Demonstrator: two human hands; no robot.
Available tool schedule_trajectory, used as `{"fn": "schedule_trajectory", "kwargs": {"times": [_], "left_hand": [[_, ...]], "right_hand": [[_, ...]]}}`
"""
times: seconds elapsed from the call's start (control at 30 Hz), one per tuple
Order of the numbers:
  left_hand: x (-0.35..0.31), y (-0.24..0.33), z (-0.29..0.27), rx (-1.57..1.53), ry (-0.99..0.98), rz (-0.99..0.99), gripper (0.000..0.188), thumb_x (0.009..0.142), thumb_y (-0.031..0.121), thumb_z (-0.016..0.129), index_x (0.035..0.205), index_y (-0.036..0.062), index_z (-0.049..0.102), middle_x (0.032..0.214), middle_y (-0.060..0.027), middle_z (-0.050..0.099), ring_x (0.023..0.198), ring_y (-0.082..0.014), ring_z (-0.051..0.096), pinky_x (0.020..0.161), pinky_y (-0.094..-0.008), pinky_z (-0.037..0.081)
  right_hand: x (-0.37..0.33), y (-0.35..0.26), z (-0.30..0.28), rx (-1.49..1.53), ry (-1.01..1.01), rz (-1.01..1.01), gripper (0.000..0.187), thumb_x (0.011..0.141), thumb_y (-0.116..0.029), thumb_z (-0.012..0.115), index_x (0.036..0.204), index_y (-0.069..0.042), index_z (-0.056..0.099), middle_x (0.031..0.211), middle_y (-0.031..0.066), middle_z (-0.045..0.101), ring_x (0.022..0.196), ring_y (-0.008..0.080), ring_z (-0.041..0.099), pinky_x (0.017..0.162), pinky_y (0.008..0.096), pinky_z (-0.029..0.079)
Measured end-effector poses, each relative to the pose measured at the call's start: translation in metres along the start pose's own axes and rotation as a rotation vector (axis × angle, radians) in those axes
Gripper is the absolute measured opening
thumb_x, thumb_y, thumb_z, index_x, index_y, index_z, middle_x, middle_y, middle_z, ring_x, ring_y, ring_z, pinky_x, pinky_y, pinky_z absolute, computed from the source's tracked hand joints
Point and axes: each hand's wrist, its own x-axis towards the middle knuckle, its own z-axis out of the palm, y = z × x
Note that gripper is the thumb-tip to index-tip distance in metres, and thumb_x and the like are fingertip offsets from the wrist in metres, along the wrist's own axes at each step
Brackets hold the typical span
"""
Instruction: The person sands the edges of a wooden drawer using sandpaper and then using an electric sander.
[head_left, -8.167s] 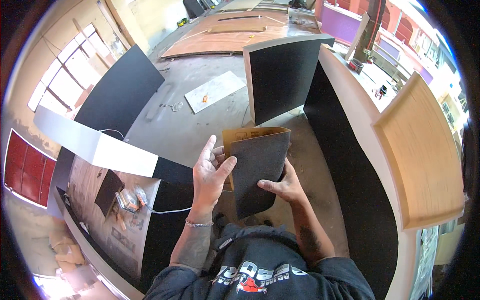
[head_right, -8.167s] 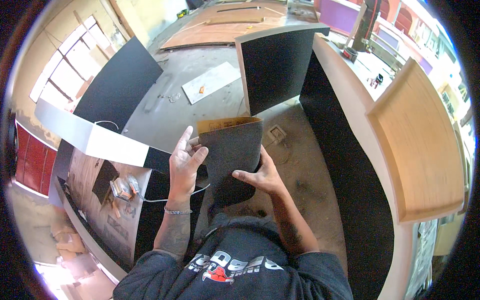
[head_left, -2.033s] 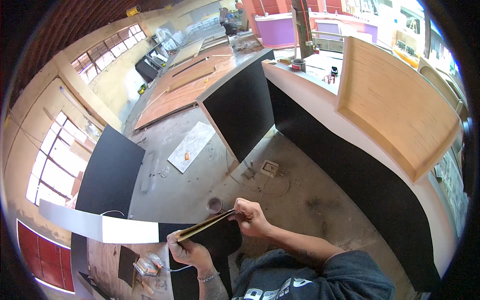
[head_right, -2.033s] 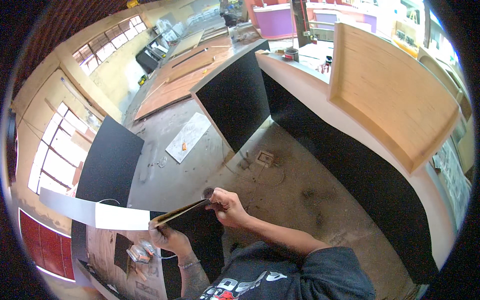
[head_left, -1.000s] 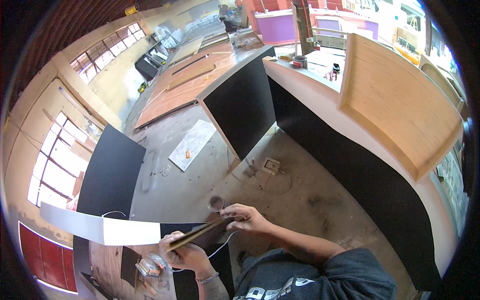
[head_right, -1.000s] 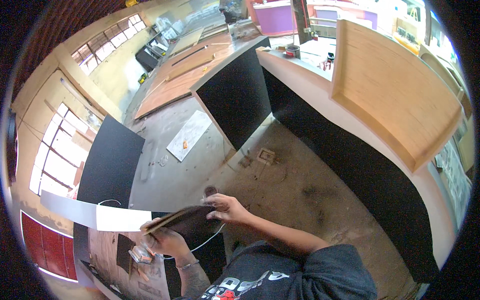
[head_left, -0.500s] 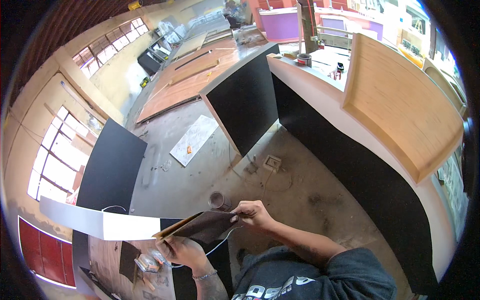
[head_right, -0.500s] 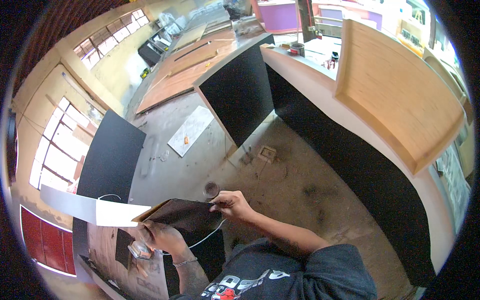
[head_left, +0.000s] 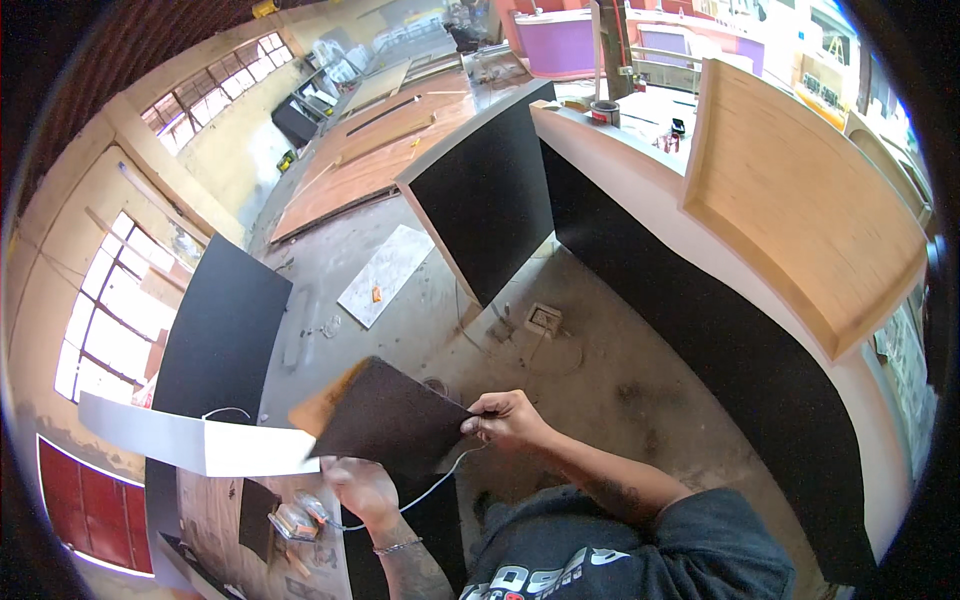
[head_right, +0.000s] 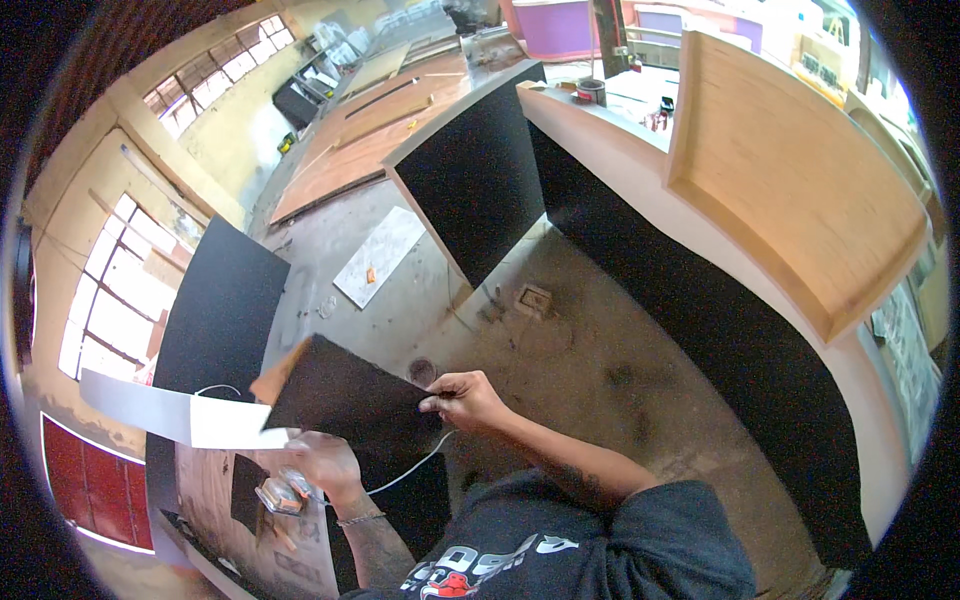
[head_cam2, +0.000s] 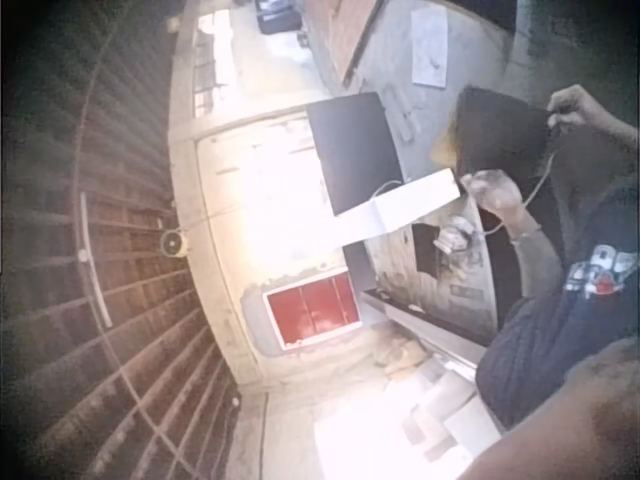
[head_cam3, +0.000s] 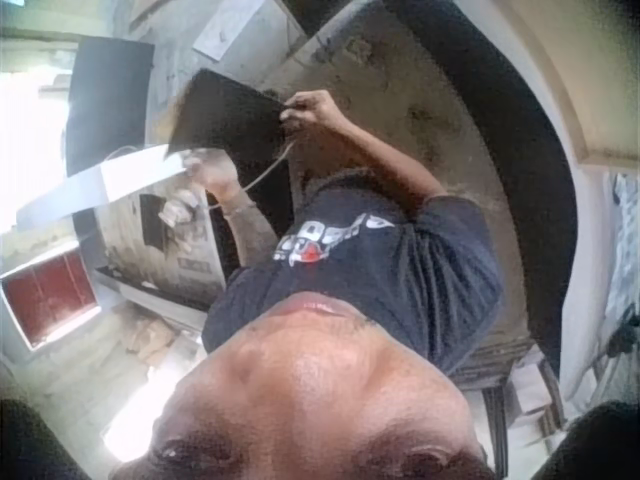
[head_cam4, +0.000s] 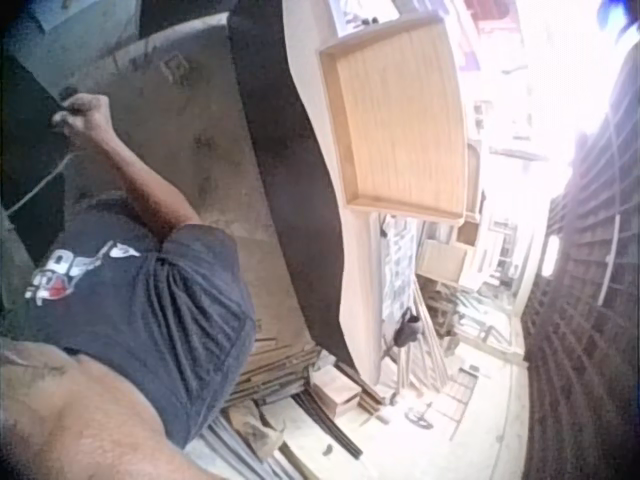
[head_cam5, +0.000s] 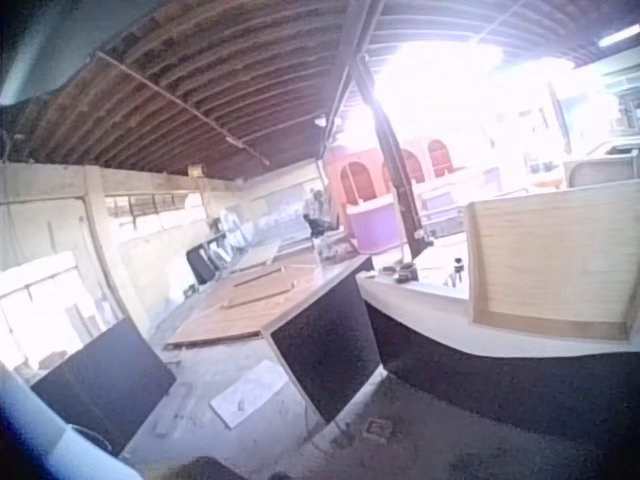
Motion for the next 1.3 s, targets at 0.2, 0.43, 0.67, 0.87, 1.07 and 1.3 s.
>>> {"fn": "schedule_trajectory", "kwargs": {"times": [0.2,0.43,0.67,0.87,1.07,1.3], "left_hand": [[0.031,-0.013,0.103,0.969,0.36,-0.02,0.039,0.088,0.016,0.075,0.119,-0.0032,0.06,0.118,-0.009,0.065,0.107,-0.0198,0.06,0.1,-0.0352,0.045],[0.037,-0.017,0.123,0.952,0.416,0.045,0.036,0.088,0.005,0.07,0.12,-0.005,0.059,0.122,-0.0118,0.063,0.111,-0.0228,0.058,0.104,-0.0376,0.042],[0.038,-0.015,0.127,0.922,0.359,-0.089,0.042,0.088,0.009,0.077,0.123,-0.0055,0.058,0.12,-0.0098,0.064,0.11,-0.019,0.059,0.102,-0.0347,0.043],[0.018,-0.026,0.117,1.025,0.276,-0.141,0.049,0.085,0.016,0.082,0.122,-0.0056,0.059,0.118,-0.0093,0.066,0.108,-0.0184,0.06,0.099,-0.0338,0.045],[0.012,-0.028,0.131,0.959,0.257,-0.183,0.052,0.085,0.02,0.083,0.122,-0.0062,0.058,0.119,-0.0101,0.066,0.108,-0.0207,0.06,0.101,-0.035,0.044],[0.008,-0.038,0.129,0.985,0.204,-0.206,0.051,0.085,0.016,0.082,0.124,-0.0066,0.058,0.121,-0.0103,0.066,0.11,-0.0204,0.06,0.101,-0.0346,0.044]], "right_hand": [[-0.007,-0.012,-0.002,0.045,-0.115,-0.019,0.02,0.086,-0.014,0.079,0.097,0.002,0.072,0.076,0.0084,0.07,0.066,0.0123,0.063,0.063,0.0298,0.051],[-0.002,-0.011,-0.004,-0.252,-0.093,0.041,0.031,0.086,-0.018,0.08,0.11,0.0,0.072,0.09,0.0136,0.075,0.082,0.0131,0.067,0.077,0.0309,0.055],[-0.007,-0.047,0.016,0.006,-0.002,-0.167,0.032,0.09,-0.009,0.074,0.121,0.0,0.067,0.1,0.0027,0.07,0.092,0.0099,0.061,0.086,0.028,0.051],[-0.008,-0.017,0.011,-0.041,0.063,-0.127,0.013,0.086,-0.003,0.077,0.093,0.001,0.066,0.08,-0.0026,0.061,0.079,0.004,0.052,0.07,0.0244,0.046],[-0.004,-0.046,0.0,0.056,-0.011,-0.088,0.014,0.089,-0.006,0.075,0.098,0.002,0.068,0.087,0.0031,0.072,0.091,0.0079,0.065,0.078,0.0267,0.051],[-0.003,-0.024,-0.008,-0.147,0.058,-0.138,0.019,0.091,-0.004,0.072,0.108,0.004,0.069,0.094,0.0035,0.073,0.091,0.0105,0.066,0.081,0.027,0.052]]}}
